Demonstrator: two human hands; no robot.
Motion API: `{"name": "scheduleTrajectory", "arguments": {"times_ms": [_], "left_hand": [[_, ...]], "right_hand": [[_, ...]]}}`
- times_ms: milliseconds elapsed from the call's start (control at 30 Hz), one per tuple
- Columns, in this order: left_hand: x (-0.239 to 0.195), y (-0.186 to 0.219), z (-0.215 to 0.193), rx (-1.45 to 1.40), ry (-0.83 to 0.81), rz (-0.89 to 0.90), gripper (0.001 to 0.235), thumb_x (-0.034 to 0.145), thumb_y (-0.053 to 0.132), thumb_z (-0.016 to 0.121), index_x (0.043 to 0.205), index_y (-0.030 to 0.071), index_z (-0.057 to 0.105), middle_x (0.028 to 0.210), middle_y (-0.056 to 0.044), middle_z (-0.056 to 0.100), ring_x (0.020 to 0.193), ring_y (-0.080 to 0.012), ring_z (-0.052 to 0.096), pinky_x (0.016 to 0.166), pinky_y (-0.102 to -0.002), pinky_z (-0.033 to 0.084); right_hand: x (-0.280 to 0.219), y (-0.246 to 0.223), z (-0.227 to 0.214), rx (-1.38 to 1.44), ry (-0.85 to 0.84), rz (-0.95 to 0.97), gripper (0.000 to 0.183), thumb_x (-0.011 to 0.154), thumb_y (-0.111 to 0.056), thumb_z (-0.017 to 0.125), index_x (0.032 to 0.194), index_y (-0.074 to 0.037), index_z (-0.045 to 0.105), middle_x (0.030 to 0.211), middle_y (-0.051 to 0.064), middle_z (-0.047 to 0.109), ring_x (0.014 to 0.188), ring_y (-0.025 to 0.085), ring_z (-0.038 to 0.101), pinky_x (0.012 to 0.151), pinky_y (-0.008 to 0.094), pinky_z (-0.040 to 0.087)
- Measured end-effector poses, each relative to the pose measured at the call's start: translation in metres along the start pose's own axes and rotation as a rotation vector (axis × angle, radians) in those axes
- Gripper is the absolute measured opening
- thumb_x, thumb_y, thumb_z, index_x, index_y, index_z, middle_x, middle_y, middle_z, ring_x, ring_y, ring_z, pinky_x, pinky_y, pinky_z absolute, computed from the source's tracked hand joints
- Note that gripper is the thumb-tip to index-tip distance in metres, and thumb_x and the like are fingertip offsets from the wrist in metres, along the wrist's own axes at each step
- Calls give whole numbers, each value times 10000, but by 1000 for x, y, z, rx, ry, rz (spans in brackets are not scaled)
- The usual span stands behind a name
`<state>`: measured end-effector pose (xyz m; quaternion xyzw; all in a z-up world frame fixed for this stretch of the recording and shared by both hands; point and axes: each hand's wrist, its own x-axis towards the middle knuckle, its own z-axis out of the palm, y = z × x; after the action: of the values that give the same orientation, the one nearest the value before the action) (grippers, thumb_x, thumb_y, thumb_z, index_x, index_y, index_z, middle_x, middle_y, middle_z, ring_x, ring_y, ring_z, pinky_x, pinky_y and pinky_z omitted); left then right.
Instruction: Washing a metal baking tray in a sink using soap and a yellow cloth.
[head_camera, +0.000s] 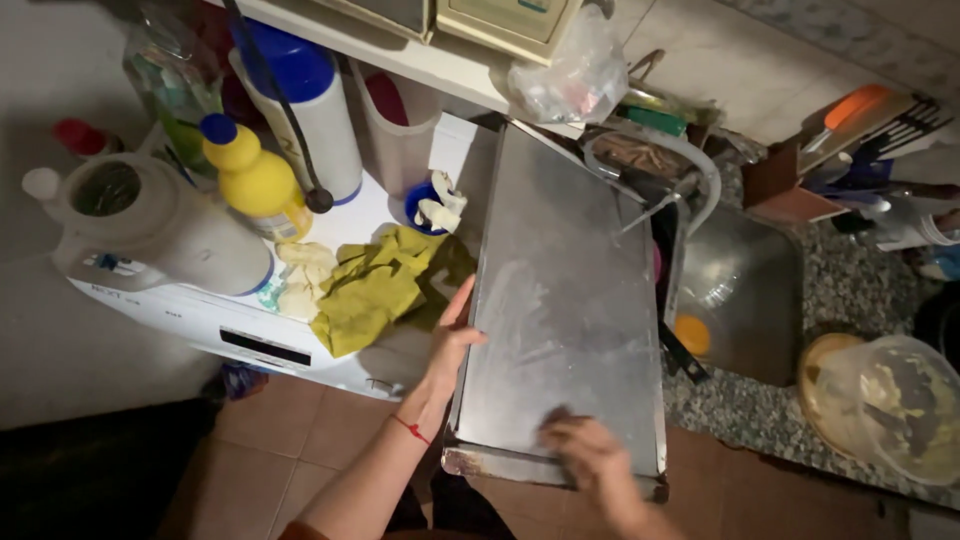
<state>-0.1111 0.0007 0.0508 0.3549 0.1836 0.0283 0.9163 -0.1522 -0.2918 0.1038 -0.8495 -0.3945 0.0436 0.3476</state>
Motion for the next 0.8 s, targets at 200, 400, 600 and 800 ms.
{"name": "scheduleTrajectory", "arguments": {"times_ms": [200, 400, 600, 800], "left_hand": [[0, 0, -1, 35, 7, 37, 937, 649, -113, 513, 1553, 130, 471, 1520, -59, 557, 1327, -178, 552, 1024, -266, 437], [-7, 7, 3, 78, 16, 22, 919, 660, -135, 498, 1546, 109, 464, 1537, -65, 540, 1344, -174, 545, 1040, -267, 435], [-8, 10, 3, 109, 16, 2, 911, 685, -125, 477, 1566, 103, 448, 1526, -75, 545, 1337, -191, 542, 1026, -276, 435], [-11, 17, 4, 162, 44, -11, 911, 678, -113, 495, 1557, 119, 456, 1558, -49, 517, 1373, -174, 516, 1054, -269, 423]], "right_hand": [[-27, 10, -14, -102, 138, 289, 328, 825, 50, 666, 1094, -99, 777, 1137, 86, 760, 1067, 276, 711, 919, 370, 566], [-22, -49, 8, 38, 141, 174, 562, 702, 149, 526, 1180, -54, 741, 1212, 128, 750, 1168, 346, 685, 1010, 395, 530], [-90, 44, -32, -262, 278, 708, 364, 908, 63, 587, 1206, -86, 735, 1225, 138, 737, 1081, 332, 690, 949, 377, 542], [-64, 96, 10, -505, 411, 463, 444, 818, 73, 575, 1230, -61, 675, 1125, 203, 734, 1026, 406, 666, 901, 459, 539]]}}
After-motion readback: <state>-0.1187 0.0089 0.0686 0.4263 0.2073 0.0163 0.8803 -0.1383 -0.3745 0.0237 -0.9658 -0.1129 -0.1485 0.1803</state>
